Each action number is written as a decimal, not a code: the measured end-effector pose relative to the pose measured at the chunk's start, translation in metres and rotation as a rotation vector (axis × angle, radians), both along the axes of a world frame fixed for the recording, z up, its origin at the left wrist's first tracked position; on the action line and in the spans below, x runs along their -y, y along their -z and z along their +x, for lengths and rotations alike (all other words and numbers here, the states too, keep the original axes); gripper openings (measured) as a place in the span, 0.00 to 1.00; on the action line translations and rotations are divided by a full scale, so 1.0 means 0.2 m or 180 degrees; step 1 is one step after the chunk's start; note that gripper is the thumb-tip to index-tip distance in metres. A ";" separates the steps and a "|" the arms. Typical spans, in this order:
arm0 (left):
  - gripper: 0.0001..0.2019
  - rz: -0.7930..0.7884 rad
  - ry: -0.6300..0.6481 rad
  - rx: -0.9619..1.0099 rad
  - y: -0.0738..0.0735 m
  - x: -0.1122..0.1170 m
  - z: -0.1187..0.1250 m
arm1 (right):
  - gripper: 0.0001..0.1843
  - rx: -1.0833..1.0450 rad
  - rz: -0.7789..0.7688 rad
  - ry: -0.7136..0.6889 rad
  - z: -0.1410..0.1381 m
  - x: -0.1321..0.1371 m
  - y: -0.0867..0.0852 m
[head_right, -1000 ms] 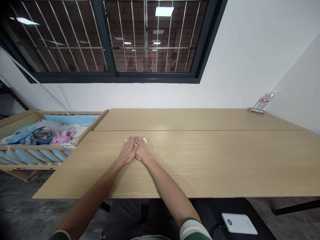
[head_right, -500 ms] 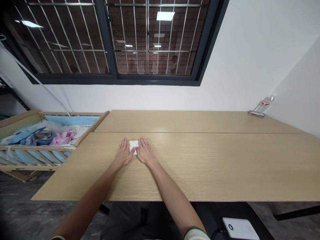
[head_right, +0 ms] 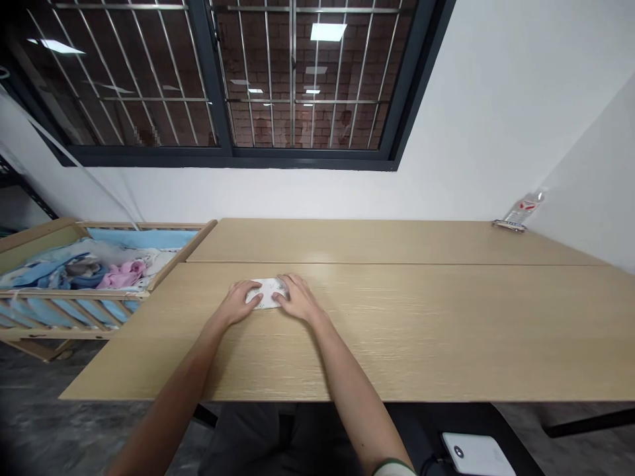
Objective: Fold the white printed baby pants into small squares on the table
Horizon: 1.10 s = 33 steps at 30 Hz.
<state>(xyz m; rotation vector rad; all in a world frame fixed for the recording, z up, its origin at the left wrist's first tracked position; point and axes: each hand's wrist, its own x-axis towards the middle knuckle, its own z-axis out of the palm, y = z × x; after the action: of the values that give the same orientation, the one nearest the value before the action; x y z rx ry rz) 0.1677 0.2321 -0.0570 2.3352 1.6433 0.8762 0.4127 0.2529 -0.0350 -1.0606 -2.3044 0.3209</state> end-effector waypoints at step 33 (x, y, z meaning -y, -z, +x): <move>0.21 -0.0945 -0.0910 0.0673 -0.10 0.29 0.41 | 0.22 -0.1625 -0.1830 0.0442 0.09 -0.27 -0.05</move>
<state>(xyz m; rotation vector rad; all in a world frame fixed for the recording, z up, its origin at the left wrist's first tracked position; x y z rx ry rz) 0.2506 0.1748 -0.0361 1.7806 1.8927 0.8264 0.4305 0.3060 -0.0243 -1.2179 -1.7016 1.1049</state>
